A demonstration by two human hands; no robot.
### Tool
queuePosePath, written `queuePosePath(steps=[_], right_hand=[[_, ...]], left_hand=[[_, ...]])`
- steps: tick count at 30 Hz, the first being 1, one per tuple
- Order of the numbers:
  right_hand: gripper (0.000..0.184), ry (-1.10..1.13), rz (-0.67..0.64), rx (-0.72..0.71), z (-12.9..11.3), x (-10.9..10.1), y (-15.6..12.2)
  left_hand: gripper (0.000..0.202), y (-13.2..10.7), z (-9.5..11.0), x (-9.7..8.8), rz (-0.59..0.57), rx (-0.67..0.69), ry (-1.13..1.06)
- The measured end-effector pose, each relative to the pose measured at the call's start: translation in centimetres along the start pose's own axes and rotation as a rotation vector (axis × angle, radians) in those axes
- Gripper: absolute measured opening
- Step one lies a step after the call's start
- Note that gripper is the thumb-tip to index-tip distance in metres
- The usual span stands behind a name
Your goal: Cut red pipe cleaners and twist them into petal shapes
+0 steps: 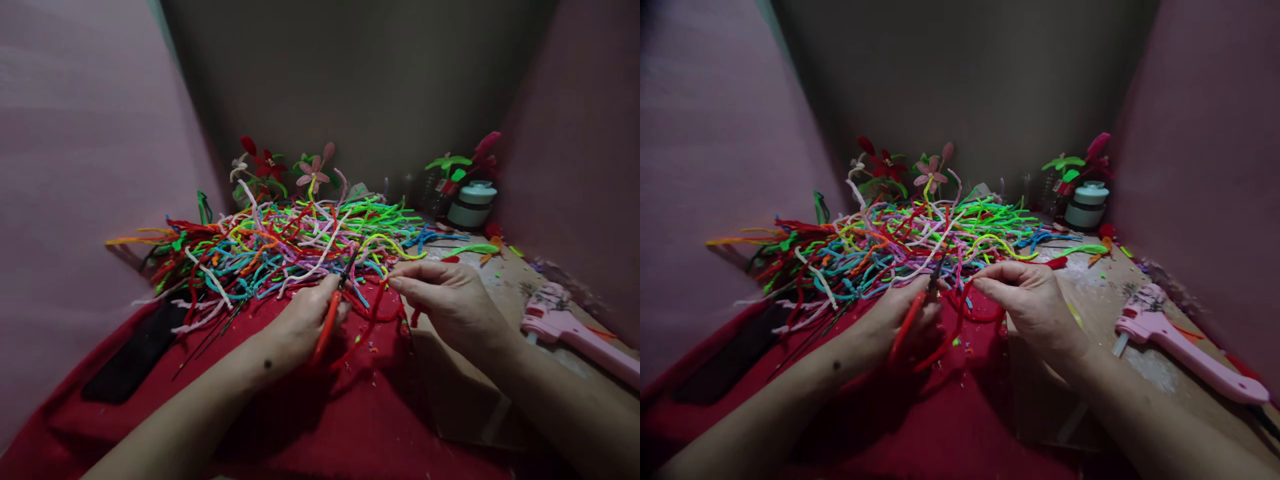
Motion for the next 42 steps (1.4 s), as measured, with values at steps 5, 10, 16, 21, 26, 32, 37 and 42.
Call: queuePosePath(steps=[5,10,16,21,26,32,37,42], right_hand=[[0.005,-0.027,-0.083,-0.062,-0.2,0.3,0.1],[0.008,-0.369,-0.108,-0.240,-1.5,1.5,-0.7],[0.012,-0.492,-0.153,-0.405,-1.7,2.5,-1.3],[0.010,-0.620,-0.077,-0.455,-1.9,2.9,-1.8],[0.018,-1.036,-0.024,-0.699,-2.7,4.0,-2.4],[0.028,-1.146,-0.180,-0.800,-1.8,4.4,-3.0],[0.027,-1.020,-0.263,-0.701,-1.9,4.4,-3.6],[0.017,-0.495,0.006,-0.439,-2.0,2.8,-2.5]], left_hand=[[0.037,0.0,1.4,0.7,-0.057,0.063,-0.452],[0.037,0.1,1.4,1.5,-0.067,0.060,-0.663],[0.036,-0.1,1.4,1.9,-0.041,0.038,-0.715],[0.033,-0.5,2.1,1.5,0.109,0.026,-0.597],[0.034,-0.4,1.8,1.4,0.148,0.012,-0.624],[0.036,-0.3,1.4,1.5,0.095,0.023,-0.727],[0.034,-0.2,0.9,2.0,0.055,0.074,-0.858],[0.036,-0.2,1.3,1.8,0.080,0.085,-0.782]])
Point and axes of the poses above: each hand's wrist, its own y-axis towards the middle knuckle, its own x-axis out of the palm, z = x × y, the point moved 4 cm from there along y, towards the middle knuckle, and after that the axes turned 14 degrees about -z, right-handed, at the moved point
